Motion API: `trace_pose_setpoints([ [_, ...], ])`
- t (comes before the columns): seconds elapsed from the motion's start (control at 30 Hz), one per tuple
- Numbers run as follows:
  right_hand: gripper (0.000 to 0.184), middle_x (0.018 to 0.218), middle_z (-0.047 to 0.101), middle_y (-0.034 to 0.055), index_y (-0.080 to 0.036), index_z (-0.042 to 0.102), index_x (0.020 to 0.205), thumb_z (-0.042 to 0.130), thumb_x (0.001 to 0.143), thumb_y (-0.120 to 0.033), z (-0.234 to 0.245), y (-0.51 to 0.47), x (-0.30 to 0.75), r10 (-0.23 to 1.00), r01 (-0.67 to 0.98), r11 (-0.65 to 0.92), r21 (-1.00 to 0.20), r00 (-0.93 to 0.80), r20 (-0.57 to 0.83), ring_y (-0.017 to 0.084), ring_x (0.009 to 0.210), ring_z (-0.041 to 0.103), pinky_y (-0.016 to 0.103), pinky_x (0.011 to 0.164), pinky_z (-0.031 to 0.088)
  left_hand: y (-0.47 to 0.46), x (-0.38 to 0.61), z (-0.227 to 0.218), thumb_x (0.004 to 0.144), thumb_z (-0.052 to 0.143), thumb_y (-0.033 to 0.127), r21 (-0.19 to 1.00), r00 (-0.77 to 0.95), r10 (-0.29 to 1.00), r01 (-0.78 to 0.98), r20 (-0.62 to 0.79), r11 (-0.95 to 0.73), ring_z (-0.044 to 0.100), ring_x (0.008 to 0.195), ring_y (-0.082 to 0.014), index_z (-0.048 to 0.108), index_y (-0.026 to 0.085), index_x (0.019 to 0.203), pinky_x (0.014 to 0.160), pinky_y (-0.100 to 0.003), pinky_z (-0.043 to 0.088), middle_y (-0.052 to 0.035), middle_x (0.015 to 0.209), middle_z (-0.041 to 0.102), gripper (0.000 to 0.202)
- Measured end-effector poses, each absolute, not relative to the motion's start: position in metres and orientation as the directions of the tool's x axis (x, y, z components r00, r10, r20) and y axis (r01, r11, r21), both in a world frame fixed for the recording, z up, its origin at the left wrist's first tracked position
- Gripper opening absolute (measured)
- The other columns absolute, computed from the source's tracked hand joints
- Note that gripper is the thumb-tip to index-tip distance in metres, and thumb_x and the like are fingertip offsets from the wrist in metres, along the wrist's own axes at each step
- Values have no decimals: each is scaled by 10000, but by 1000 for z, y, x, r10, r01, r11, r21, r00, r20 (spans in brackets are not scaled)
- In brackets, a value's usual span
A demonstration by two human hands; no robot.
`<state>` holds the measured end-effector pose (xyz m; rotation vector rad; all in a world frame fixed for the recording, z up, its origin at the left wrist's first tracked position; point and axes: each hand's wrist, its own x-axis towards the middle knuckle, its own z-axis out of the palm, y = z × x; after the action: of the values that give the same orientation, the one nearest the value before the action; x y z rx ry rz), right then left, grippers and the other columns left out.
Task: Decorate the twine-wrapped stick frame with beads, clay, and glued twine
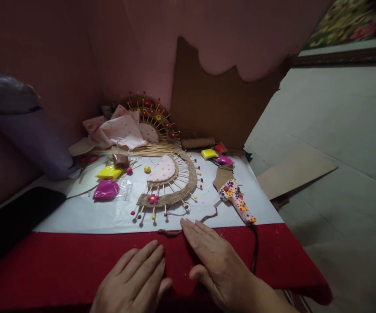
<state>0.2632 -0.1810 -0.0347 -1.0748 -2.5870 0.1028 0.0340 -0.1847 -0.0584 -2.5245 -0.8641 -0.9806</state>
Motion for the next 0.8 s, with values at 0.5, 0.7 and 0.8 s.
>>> trace_pose_setpoints([
  [0.5, 780, 1316, 510, 211, 45, 428, 1290, 411, 848, -597, -46, -184, 251, 577, 602, 798, -34, -746, 333, 281, 1279, 417, 399, 1070, 373, -177, 17, -63, 854, 565, 181, -84, 487, 493, 768, 721, -635, 660, 937, -268, 653, 75, 939, 793, -395, 472, -120, 994, 716, 162],
  [0.7, 754, 1299, 527, 215, 44, 439, 1280, 445, 850, -575, -43, -182, 248, 585, 612, 790, -43, -732, 350, 281, 1266, 436, 413, 1062, 383, -177, 17, -65, 837, 585, 192, -51, 446, 525, 795, 725, -604, 661, 931, -263, 659, 102, 934, 791, -388, 472, -106, 990, 719, 152],
  [0.8, 776, 1270, 554, 208, 41, 476, 1246, 448, 823, -608, -46, -184, 250, 546, 587, 810, -13, -745, 382, 285, 1246, 460, 400, 1046, 405, -177, 15, -67, 834, 582, 193, -47, 452, 538, 795, 712, -605, 651, 964, -271, 671, 126, 925, 808, -393, 471, -107, 1052, 701, 144],
])
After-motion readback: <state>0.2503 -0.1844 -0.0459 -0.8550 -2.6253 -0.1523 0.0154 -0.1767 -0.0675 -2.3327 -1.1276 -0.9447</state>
